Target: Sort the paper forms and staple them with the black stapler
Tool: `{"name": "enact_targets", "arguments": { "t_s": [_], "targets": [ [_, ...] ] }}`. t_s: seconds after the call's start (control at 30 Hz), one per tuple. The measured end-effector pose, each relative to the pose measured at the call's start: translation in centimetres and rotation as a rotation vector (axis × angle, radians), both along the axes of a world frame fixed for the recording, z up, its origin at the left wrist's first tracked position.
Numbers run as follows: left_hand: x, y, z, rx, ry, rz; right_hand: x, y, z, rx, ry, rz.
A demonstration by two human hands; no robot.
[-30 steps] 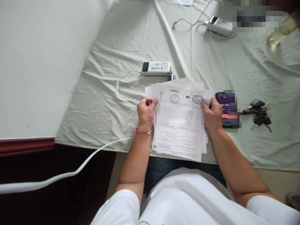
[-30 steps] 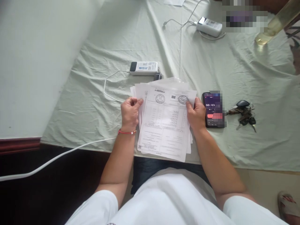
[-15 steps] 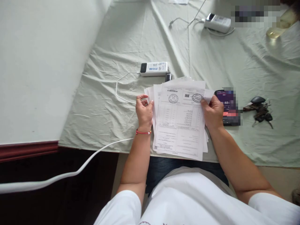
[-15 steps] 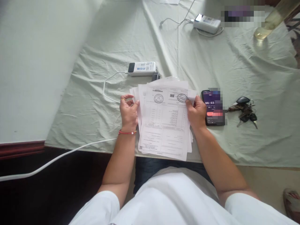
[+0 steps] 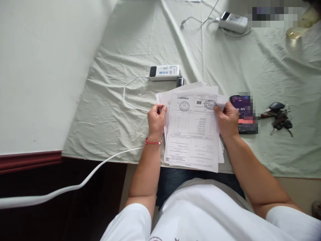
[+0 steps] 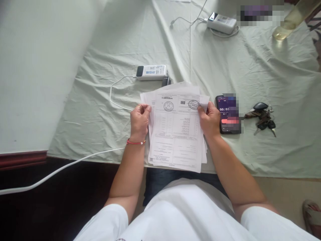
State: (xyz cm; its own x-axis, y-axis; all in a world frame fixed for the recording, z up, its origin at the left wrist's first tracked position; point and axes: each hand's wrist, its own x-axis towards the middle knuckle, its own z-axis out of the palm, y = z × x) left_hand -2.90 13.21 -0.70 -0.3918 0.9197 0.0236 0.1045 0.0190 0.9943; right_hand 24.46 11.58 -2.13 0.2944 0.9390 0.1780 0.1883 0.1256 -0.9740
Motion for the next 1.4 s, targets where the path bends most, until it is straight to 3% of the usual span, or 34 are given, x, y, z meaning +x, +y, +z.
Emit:
{"name": "enact_targets", "arguments": {
  "t_s": [0.4, 0.57, 0.7, 0.97, 1.4],
  "targets": [
    [-0.3, 0.4, -0.6, 0.069, 0.014, 0.043, -0.3, -0.6, 1.8, 0.02, -0.204, -0.149],
    [0.0, 0.0, -0.7, 0.116, 0.077, -0.042, -0.1, -0.6, 2.5, 0.059, -0.268, -0.191],
    [0.2, -0.5, -0.3, 0.153, 0.144, -0.133, 0.0, -0.5, 2.1, 0.062, -0.32, -0.176],
    [0.5, -0.8, 0.2, 0.135, 0.202, -0.171, 0.2, -0.4, 0.7, 0.043, -0.333, -0.07],
    [0.6, -0.8, 0.2, 0.045, 0.154, -0.247, -0.1, -0.9, 2.6, -0.056, -0.383, -0.109]
  ]
}}
